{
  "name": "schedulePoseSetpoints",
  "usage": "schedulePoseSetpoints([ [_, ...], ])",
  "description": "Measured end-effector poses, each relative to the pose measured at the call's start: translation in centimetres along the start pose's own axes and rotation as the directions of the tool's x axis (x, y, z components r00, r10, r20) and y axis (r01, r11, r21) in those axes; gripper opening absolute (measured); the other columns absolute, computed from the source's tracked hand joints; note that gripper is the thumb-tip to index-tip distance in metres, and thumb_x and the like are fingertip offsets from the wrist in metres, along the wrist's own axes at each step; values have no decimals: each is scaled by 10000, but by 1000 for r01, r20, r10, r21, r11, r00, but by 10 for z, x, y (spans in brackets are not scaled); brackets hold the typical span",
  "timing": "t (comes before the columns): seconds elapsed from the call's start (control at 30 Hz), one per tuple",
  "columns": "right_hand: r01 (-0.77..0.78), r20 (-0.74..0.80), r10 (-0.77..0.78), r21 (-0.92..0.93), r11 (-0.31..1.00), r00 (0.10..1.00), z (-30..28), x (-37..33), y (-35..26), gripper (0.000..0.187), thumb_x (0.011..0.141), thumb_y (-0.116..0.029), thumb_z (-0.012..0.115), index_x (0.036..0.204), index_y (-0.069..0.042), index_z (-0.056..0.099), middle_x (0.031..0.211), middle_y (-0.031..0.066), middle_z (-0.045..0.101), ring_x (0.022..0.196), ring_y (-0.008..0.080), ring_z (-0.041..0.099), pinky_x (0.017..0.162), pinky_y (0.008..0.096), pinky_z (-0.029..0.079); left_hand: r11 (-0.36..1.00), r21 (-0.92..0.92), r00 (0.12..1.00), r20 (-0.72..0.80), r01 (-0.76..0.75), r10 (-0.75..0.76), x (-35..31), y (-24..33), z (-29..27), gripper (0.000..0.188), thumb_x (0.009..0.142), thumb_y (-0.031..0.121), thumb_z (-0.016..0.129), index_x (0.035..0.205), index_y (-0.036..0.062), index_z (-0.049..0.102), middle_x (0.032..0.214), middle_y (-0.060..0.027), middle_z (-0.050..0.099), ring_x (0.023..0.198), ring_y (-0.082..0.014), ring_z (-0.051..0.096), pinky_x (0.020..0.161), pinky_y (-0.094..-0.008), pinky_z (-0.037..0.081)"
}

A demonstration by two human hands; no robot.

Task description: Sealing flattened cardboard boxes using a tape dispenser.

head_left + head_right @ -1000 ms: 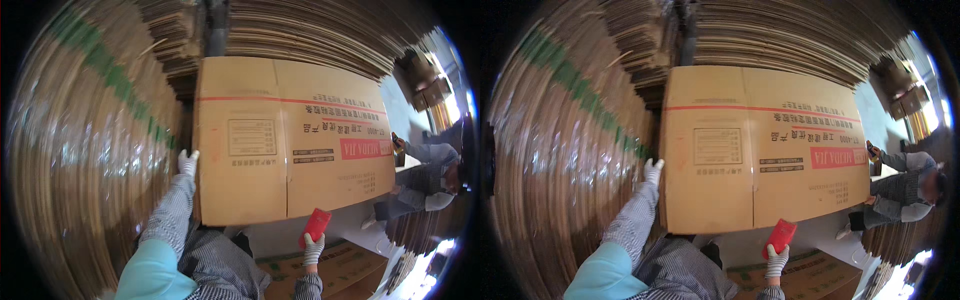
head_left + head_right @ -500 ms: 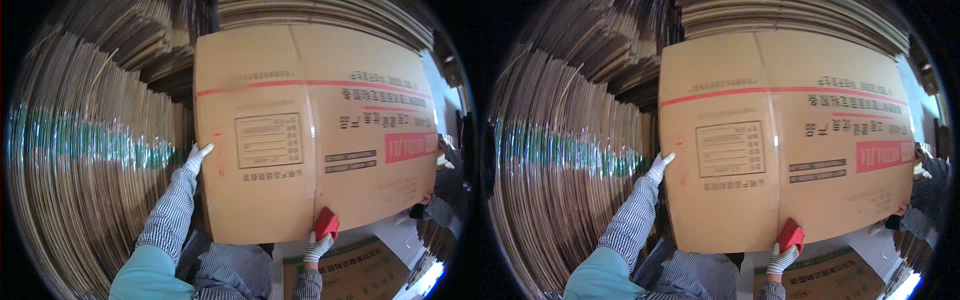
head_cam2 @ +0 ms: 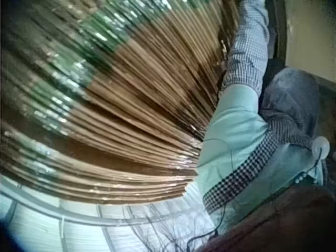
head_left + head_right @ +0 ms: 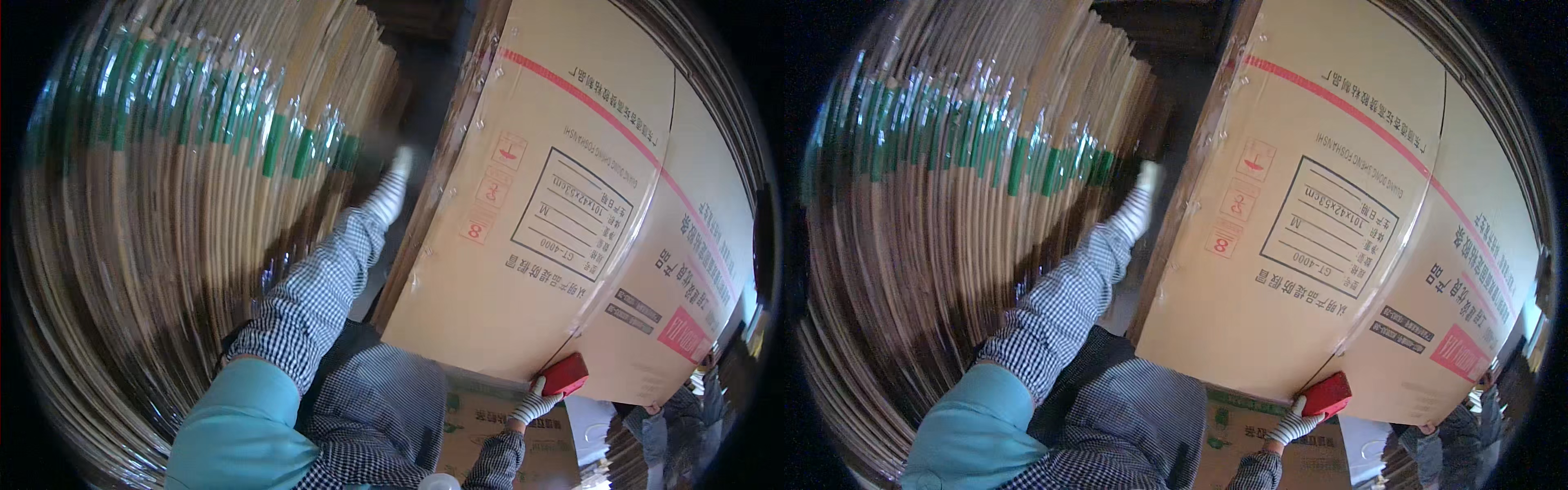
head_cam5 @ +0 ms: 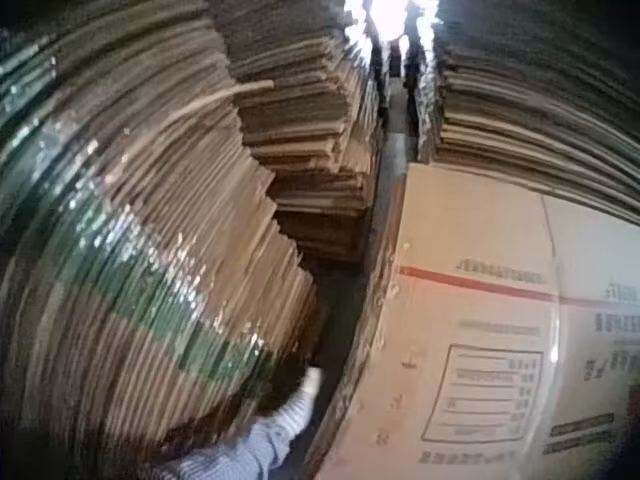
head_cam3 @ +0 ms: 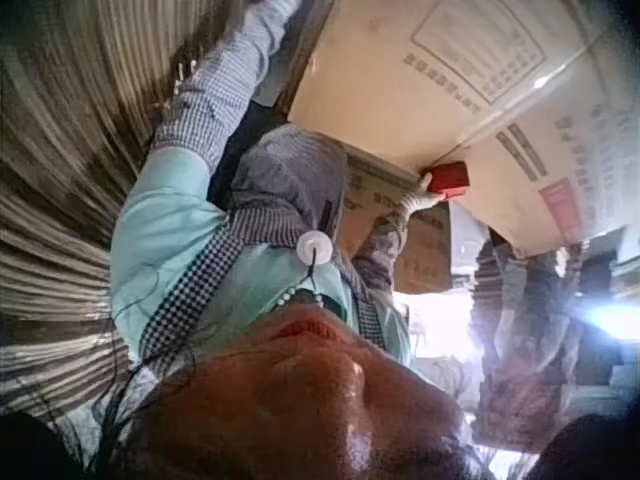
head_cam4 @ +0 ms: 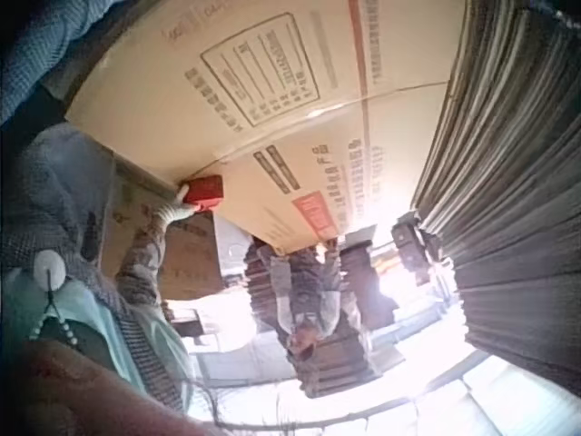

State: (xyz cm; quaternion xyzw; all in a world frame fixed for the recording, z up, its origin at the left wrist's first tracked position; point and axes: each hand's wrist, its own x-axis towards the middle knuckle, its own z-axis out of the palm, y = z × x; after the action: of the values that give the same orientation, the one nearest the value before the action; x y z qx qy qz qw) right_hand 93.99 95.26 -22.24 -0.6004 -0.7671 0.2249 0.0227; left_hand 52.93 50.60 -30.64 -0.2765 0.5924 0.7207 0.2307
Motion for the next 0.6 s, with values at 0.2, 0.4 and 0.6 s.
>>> schedulePoseSetpoints([
  [0.2,55,-45,-38,458,887,998,7,52,29,707,832,-49,776,1418,15,386,1336,172,552,1100,286,558,935,400,528,976,75,975,-66,-205,210,2,-3,89,1006,923,779,347,1530,-21,282,1570,-188,327,1462,-284,283,1218,-383,213],
  [0.4,12,44,-22,226,974,999,13,5,-12,668,841,-122,793,1385,-40,414,1276,153,557,1044,285,562,931,402,518,978,-128,979,104,-164,178,-43,27,62,976,934,754,369,1520,-23,300,1557,-204,346,1447,-307,312,1213,-394,230],
  [0.6,-39,106,24,141,989,994,15,4,-20,757,827,-286,795,1367,67,400,1148,183,627,985,292,611,915,377,496,133,838,709,350,-529,612,-39,7,71,826,946,423,581,1587,110,164,1576,-322,211,1467,-464,214,1195,-565,154],
])
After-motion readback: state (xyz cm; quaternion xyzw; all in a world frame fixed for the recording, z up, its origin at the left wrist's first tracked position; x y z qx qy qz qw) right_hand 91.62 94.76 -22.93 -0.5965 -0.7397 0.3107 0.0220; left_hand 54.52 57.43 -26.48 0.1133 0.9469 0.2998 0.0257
